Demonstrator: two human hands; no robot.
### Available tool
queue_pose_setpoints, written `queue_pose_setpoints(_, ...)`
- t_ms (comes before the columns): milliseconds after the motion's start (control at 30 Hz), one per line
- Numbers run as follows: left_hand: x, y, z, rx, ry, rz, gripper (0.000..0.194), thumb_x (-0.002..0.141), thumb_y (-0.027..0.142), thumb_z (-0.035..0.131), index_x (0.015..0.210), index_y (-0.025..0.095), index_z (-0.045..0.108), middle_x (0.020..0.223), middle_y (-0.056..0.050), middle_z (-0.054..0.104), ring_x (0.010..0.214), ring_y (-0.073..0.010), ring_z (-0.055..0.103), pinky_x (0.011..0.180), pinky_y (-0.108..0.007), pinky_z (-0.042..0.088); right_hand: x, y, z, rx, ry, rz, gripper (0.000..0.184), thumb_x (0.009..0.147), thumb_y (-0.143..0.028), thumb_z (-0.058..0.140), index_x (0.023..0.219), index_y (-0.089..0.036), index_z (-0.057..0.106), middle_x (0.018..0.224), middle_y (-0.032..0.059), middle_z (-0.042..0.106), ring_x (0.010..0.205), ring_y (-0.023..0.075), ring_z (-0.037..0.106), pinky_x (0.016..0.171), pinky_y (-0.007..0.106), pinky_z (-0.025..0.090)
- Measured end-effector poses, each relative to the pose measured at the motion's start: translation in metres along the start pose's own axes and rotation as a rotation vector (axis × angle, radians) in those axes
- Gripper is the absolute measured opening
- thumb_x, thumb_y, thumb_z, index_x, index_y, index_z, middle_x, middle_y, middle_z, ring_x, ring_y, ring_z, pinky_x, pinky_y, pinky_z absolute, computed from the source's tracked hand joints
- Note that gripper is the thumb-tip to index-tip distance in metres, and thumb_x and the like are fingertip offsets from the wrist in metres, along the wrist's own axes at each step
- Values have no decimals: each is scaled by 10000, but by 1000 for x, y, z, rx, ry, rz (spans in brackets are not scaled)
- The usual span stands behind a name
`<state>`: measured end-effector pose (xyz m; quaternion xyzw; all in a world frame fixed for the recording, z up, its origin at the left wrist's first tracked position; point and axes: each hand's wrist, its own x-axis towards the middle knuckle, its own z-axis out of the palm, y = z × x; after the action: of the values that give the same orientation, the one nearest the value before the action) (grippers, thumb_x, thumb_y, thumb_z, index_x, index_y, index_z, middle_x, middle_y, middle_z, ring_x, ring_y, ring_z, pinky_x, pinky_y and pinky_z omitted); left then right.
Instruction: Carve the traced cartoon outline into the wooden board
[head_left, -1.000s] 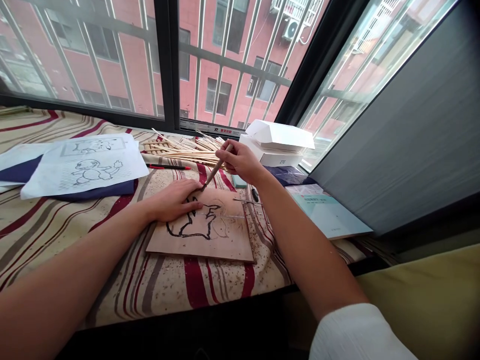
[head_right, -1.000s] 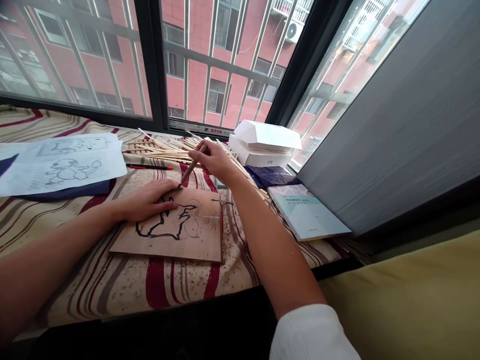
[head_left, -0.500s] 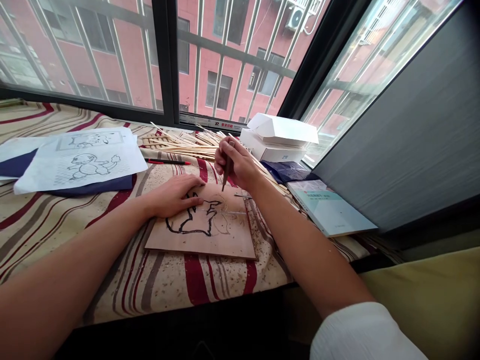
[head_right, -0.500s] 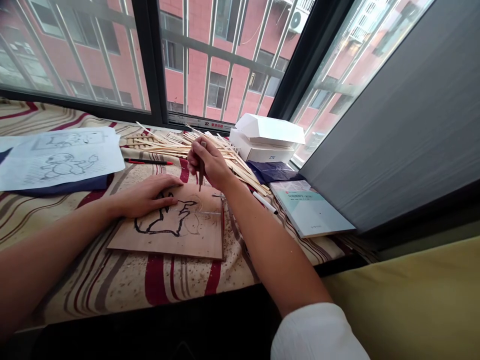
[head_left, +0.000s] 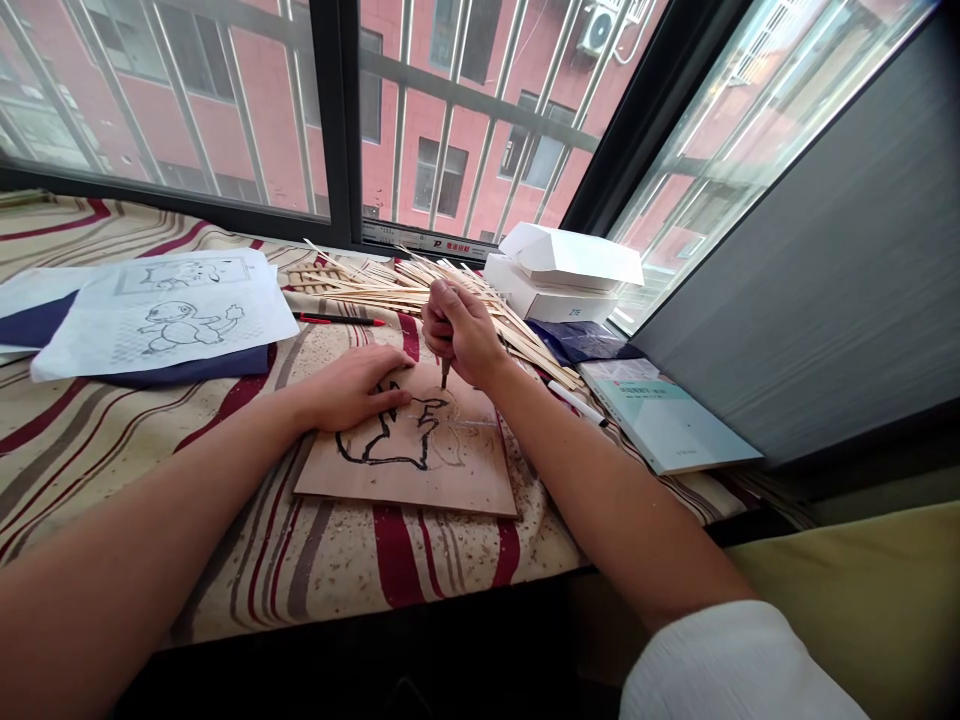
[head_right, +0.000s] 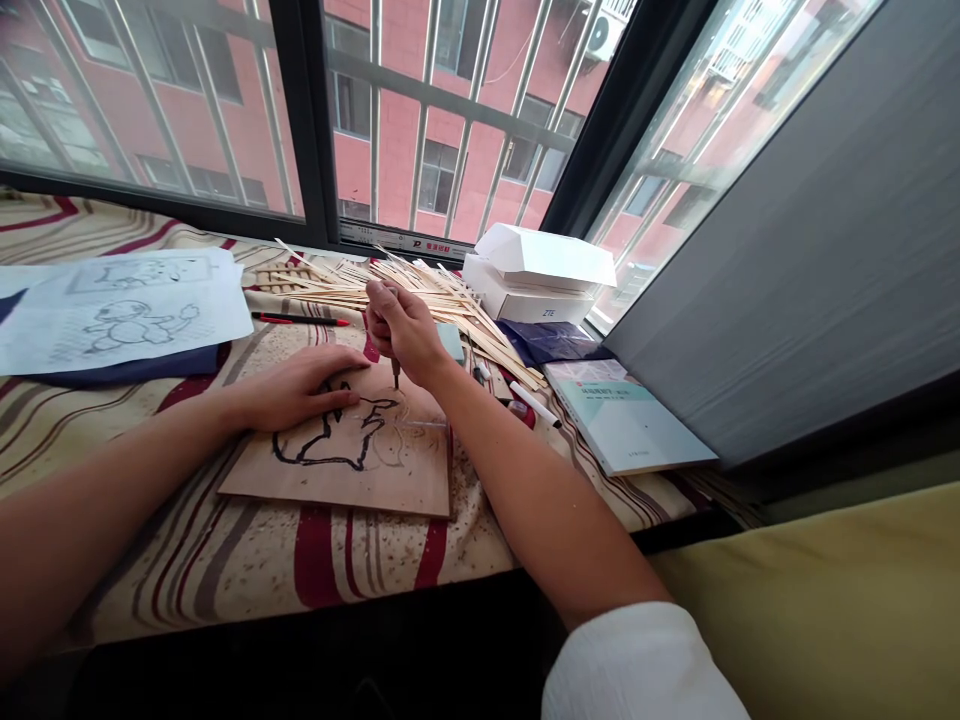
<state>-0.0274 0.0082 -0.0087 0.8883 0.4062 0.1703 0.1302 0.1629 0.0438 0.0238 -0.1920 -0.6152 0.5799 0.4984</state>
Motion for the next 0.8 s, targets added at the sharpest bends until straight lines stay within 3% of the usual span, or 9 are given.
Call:
queue_pose_setpoints(167,0,-1,0,5,12,11,513,935,547,529,1284,183,628,1289,-154,684,1207,-353,620,1076,-531,464,-1,3,4,-26,-57,-33,427,968,-449,625,743,-263,313,550,-126,268,449,50,179,392,205,199)
queue_pose_setpoints(400,2,0,3,14,49,92,473,955,526,507,1256,185,636,1248,-143,699,1158,-337,634,1045,-509,489,7,4,9,-25,-357,76,418,905,-372,646,649,-243,342,504,-120,297,436,32,206,383,173,214)
queue_pose_setpoints(633,3,-5,5,1,28,96,479,953,569,492,1187,201,691,1218,-121,723,1145,-323,650,1038,-466,500,17,14,13,-70,-588,215,400,974,-277,535,612,-223,372,480,-109,302,400,36,213,357,166,203)
queue_pose_setpoints(700,3,-6,5,-7,5,82,473,960,575,480,1165,214,706,1192,-107,735,1131,-310,659,1036,-451,503,20,17,16,-129,-544,270,388,988,-238,530,631,-223,378,470,-106,321,388,43,231,351,167,212)
queue_pose_setpoints(800,3,-7,4,28,21,10,539,930,612,522,1233,195,677,1248,-140,710,1167,-331,644,1064,-479,490,24,21,20,-218,-163,212,411,1024,-275,516,650,-241,348,457,-111,305,372,52,235,334,171,204)
